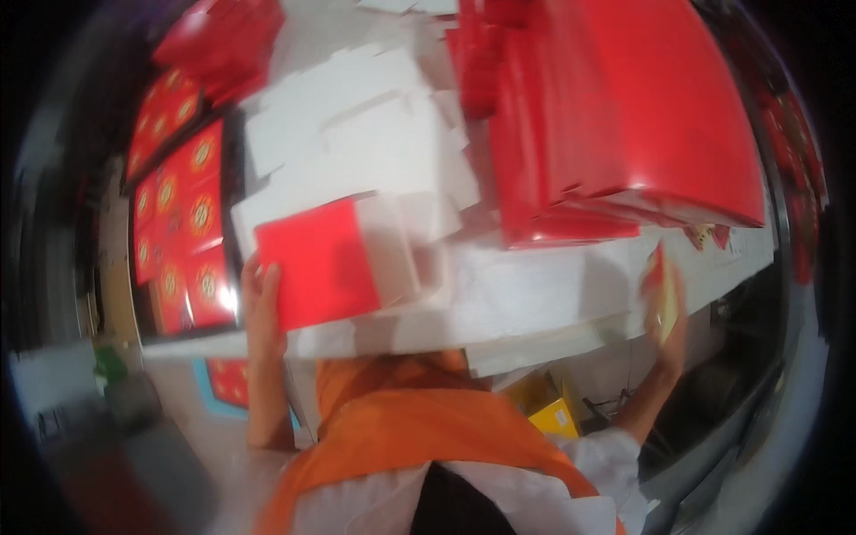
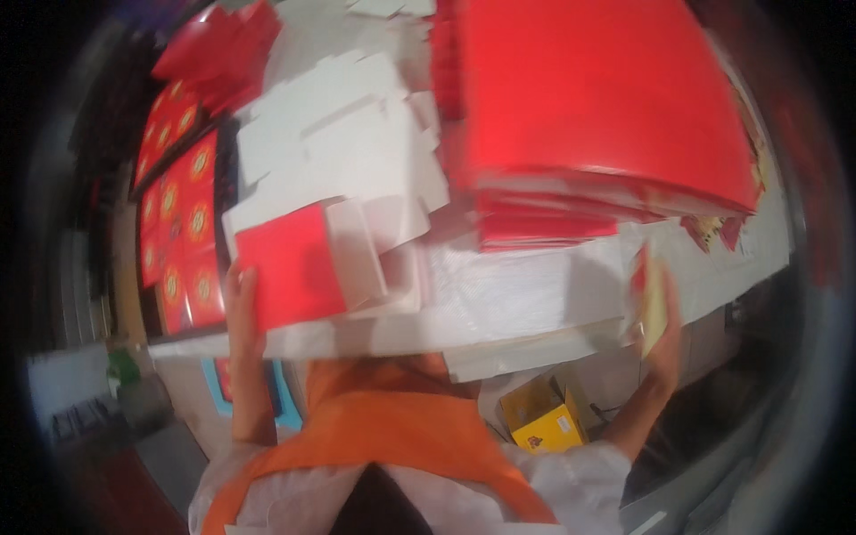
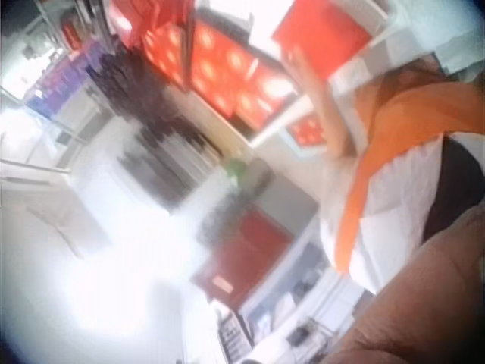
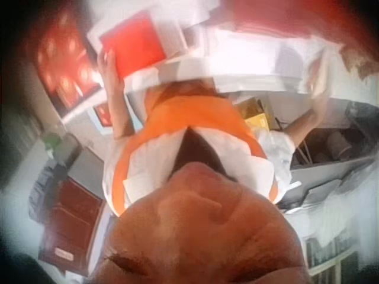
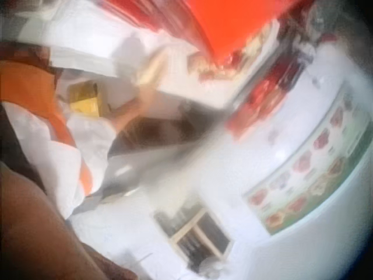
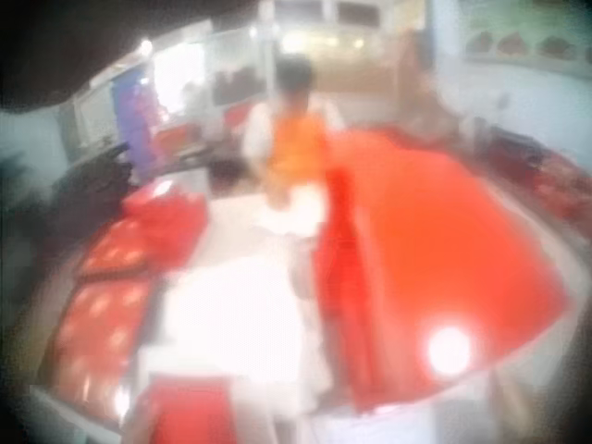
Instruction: The person assembles small red boxes by folding white cardboard inserts and placing them inside red sleeves. They then place the completed boxes into a larger tray and arrange them in rows.
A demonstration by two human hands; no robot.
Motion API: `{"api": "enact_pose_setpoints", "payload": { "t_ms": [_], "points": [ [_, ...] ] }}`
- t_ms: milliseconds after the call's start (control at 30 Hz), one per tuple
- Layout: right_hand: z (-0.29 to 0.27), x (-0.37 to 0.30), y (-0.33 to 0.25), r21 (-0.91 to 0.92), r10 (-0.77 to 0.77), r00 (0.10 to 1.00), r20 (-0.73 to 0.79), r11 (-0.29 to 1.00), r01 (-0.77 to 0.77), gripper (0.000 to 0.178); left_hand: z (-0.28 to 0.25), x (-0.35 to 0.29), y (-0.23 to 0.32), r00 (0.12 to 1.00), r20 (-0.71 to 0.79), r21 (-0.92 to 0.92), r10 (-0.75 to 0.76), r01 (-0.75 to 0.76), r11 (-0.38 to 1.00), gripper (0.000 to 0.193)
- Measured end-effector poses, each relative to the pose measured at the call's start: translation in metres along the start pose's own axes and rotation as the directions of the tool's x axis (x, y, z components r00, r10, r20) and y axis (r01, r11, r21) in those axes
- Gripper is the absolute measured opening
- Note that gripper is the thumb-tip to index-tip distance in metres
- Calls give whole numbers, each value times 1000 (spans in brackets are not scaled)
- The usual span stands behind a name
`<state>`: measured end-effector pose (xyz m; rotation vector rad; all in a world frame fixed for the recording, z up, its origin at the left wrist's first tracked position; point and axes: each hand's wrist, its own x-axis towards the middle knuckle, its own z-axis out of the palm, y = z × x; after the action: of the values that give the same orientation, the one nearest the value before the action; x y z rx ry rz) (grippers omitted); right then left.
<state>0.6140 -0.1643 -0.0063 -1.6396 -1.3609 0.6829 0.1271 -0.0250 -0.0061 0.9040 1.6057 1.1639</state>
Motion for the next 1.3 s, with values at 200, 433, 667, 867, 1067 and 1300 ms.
{"api": "enact_pose_setpoints", "payload": {
  "t_ms": [200,433,667,867,1067,1300],
  "points": [
    [166,16,-88,-7,-445,775,449,865,501,81,-16,-1,-21,999,39,22,17,-18,1000,54],
    [253,76,-128,-444,-453,636,625,464,766,72,-22,7,-47,988,129,-125,80,-64,990,48],
    [261,90,-144,-82,-280,610,741,864,497,75,-29,9,-68,998,62,-220,-1,15,975,44],
    [257,77,-124,-252,-236,766,598,852,459,52,-21,0,-64,995,89,-355,44,-10,935,48],
    [277,57,-127,-404,-378,747,548,663,631,38,-16,-3,-65,997,49,-350,64,-43,936,49],
    [269,38,-135,112,-242,898,368,970,216,39,-18,-19,-59,998,61,-685,20,27,728,45]
  ]
}}
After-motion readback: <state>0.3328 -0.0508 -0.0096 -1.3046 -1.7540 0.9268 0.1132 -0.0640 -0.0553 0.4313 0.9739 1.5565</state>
